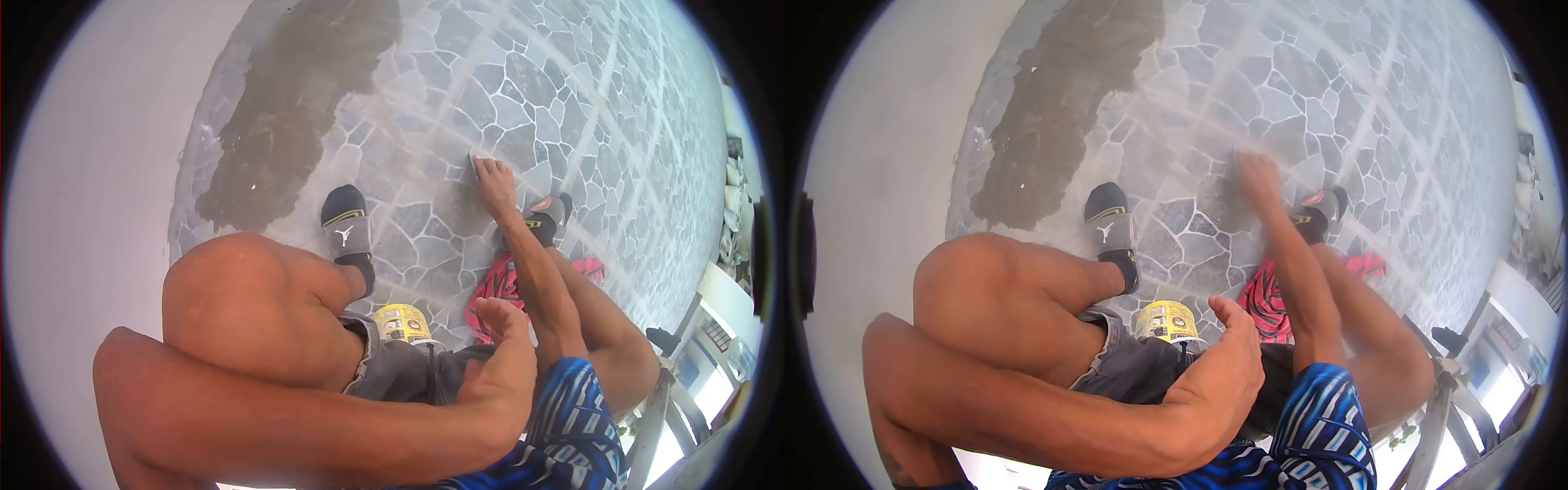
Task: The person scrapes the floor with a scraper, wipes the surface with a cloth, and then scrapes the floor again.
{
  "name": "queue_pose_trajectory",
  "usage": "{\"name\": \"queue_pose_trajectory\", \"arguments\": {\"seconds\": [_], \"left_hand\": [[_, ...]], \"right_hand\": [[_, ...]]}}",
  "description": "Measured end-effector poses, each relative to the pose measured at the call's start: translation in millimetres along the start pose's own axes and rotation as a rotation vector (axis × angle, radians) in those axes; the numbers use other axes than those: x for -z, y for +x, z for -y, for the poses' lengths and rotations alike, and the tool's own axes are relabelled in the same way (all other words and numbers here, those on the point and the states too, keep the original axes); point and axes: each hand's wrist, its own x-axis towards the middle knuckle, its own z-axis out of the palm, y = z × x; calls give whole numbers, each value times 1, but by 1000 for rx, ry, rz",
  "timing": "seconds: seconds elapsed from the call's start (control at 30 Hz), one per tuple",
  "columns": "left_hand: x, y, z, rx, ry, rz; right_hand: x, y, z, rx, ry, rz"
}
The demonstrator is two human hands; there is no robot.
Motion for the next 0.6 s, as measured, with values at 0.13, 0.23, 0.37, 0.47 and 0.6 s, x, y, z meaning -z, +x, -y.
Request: {"name": "queue_pose_trajectory", "arguments": {"seconds": [0.13, 0.23, 0.37, 0.47, 0.6], "left_hand": [[1, -1, -7, 108, -78, 19], [2, -3, -16, 233, -138, 33], [4, -6, -36, 493, -274, 21], [6, -7, -53, 736, -400, -3], [4, -8, -72, 1001, -506, -47]], "right_hand": [[9, 5, 4, -90, 12, 69], [8, 7, 6, -93, -18, 122], [12, 5, 7, -82, -10, 84], [6, 0, 3, -92, -2, 48], [3, 1, 2, -64, -13, 28]]}}
